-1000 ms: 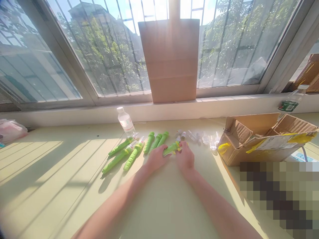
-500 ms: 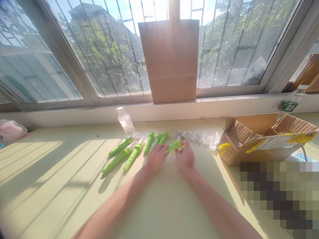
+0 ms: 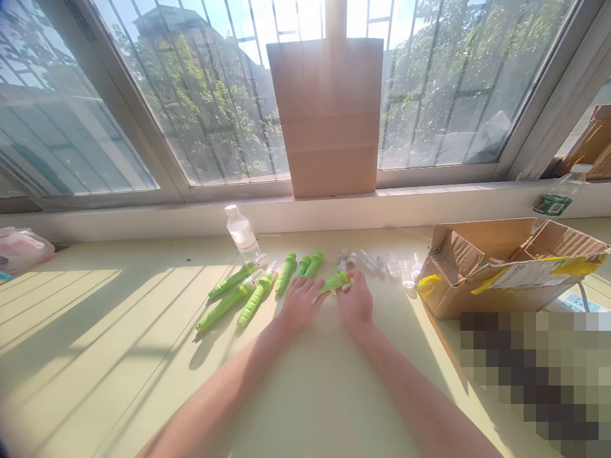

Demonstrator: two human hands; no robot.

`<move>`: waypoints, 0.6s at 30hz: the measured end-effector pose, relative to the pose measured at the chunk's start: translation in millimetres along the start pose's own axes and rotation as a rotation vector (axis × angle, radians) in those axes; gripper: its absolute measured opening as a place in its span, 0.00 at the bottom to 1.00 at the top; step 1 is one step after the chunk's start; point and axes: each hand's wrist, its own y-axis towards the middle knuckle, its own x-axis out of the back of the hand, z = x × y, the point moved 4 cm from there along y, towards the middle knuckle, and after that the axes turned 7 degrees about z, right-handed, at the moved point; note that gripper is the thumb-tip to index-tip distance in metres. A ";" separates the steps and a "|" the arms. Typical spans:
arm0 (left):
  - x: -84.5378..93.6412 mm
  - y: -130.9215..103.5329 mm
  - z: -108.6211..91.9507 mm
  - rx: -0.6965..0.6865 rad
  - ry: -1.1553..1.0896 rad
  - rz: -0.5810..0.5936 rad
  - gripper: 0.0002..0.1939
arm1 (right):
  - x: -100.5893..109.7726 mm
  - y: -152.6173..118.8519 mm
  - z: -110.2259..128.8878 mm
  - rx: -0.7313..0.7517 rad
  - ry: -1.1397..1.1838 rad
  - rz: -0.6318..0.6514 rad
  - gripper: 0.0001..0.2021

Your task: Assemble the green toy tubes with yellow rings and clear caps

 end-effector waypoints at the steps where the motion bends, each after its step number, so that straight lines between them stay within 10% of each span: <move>1: -0.5 -0.3 0.0 0.004 -0.002 0.004 0.13 | 0.1 -0.1 0.2 0.001 0.000 -0.003 0.13; 18: 8.0 2.6 -0.5 0.025 -0.032 -0.023 0.10 | 0.3 0.5 -1.7 0.000 0.011 -0.008 0.12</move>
